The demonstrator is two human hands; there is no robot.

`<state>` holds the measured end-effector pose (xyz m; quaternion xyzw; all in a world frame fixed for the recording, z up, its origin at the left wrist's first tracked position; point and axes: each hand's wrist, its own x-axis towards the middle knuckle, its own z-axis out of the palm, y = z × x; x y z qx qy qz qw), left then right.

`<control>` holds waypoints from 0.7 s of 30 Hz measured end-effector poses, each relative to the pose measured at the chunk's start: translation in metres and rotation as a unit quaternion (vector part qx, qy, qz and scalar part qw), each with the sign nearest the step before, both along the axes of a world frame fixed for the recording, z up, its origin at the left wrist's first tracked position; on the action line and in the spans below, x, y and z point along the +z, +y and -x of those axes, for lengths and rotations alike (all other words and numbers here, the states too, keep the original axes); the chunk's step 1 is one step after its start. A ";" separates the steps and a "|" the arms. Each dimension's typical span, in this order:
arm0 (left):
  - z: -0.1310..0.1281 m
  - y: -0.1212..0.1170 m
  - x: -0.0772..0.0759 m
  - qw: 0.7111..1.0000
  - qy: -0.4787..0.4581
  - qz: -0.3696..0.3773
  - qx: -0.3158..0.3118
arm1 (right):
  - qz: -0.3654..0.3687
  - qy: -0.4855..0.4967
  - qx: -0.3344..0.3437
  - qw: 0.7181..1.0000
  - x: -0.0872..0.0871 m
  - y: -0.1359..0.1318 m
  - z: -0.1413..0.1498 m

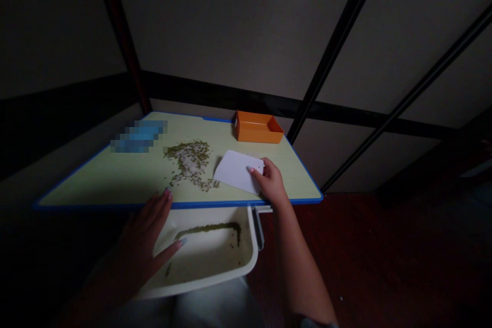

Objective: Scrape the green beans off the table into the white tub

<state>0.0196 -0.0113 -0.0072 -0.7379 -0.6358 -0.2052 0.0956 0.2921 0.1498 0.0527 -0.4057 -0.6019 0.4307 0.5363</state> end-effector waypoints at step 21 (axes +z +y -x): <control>0.000 0.001 0.000 1.000 0.016 -0.013 -0.002 | 0.018 0.021 -0.022 0.999 -0.003 0.003 -0.001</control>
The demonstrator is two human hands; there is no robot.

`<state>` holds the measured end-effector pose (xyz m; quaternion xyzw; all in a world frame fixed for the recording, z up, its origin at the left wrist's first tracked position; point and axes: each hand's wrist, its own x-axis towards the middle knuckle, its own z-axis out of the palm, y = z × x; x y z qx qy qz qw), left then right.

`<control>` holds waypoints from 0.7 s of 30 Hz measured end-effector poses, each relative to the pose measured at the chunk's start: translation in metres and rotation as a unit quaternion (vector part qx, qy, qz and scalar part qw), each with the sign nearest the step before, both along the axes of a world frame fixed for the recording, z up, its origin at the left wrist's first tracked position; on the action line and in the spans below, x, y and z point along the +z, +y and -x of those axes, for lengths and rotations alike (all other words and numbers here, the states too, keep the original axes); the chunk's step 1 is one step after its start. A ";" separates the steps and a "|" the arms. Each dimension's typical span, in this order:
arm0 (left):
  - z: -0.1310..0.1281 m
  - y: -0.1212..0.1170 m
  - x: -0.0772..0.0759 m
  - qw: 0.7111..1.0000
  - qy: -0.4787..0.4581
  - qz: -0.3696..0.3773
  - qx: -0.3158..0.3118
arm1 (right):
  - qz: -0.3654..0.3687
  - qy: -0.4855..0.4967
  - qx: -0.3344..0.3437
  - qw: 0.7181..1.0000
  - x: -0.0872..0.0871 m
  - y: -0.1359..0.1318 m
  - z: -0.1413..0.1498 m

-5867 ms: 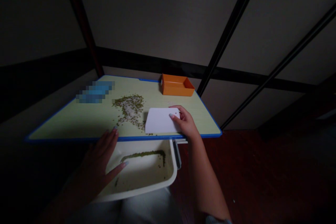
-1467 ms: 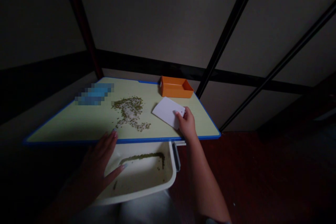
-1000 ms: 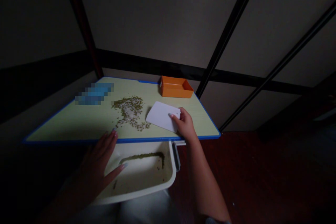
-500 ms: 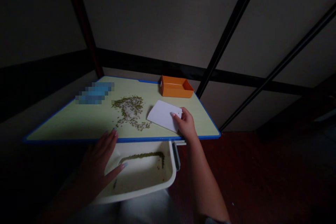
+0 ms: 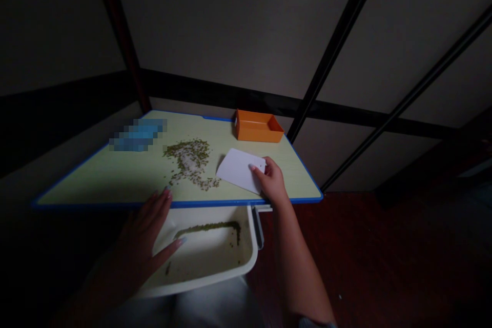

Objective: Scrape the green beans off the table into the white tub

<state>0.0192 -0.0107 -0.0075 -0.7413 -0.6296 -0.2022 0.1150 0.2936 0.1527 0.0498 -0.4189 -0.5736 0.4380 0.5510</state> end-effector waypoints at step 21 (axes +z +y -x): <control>-0.001 -0.001 0.003 1.000 -0.008 0.001 -0.002 | -0.003 -0.002 -0.041 0.999 0.001 -0.004 -0.004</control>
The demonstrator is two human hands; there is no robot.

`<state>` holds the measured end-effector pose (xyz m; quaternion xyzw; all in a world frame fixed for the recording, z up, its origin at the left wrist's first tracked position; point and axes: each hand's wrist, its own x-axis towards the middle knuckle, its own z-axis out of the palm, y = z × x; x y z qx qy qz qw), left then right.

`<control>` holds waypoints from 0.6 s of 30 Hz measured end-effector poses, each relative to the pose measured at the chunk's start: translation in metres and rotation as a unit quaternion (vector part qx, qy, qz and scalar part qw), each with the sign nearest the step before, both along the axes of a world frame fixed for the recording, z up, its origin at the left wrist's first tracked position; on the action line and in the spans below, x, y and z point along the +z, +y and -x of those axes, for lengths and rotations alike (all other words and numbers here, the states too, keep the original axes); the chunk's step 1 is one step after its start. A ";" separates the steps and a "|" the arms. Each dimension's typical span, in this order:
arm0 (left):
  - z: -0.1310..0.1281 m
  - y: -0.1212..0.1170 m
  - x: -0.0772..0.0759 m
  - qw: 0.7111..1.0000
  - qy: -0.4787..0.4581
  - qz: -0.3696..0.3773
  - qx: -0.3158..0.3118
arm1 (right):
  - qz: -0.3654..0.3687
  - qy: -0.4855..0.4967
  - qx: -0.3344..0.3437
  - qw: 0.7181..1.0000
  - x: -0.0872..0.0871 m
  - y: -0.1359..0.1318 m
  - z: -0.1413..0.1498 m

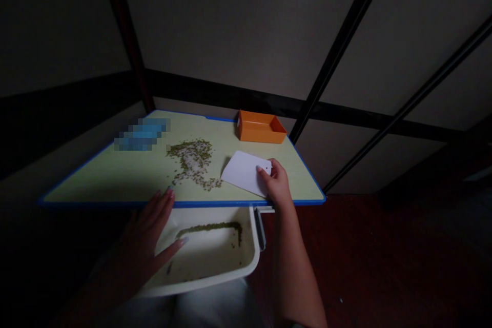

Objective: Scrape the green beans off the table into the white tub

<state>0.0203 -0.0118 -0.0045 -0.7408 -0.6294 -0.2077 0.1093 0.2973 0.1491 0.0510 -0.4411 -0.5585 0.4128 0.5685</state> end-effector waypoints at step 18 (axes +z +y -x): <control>0.000 -0.002 0.001 1.000 0.001 0.001 0.001 | 0.039 0.009 0.111 0.993 0.000 -0.006 0.000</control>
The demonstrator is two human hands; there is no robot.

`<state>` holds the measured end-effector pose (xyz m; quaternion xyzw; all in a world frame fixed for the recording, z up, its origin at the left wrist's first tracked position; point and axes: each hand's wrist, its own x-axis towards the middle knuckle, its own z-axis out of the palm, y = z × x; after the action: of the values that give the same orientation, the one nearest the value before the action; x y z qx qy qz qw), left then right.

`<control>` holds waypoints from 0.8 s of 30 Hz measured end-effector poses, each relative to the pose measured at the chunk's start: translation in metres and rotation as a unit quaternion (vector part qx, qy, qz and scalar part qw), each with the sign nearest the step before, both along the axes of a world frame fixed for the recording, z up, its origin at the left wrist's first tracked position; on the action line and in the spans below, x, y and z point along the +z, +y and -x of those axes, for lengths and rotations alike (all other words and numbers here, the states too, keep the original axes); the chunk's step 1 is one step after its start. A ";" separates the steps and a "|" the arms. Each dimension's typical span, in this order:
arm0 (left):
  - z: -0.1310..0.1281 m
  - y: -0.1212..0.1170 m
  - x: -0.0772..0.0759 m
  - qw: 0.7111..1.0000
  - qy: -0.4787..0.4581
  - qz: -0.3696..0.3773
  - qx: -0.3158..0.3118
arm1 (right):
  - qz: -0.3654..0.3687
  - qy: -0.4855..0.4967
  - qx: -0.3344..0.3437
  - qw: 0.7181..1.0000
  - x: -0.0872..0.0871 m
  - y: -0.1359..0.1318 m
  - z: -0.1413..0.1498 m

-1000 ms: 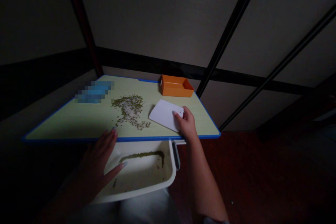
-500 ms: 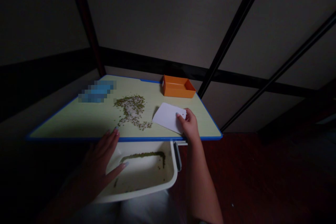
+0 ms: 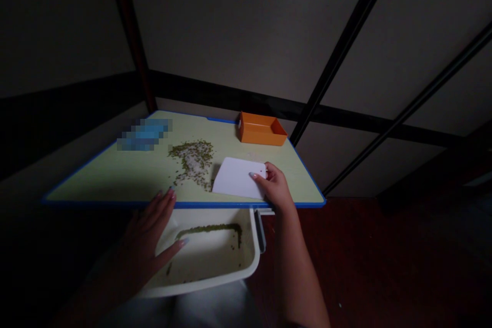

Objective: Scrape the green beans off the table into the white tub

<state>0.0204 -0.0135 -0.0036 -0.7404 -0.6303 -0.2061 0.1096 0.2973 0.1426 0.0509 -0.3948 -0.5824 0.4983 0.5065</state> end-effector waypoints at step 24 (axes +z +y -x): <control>0.000 0.000 0.000 1.000 -0.011 0.009 0.002 | -0.023 -0.008 -0.124 0.992 -0.005 0.015 0.000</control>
<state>0.0199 -0.0131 -0.0037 -0.7377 -0.6347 -0.2087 0.0967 0.2970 0.1573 0.0459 -0.4566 -0.5444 0.4147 0.5685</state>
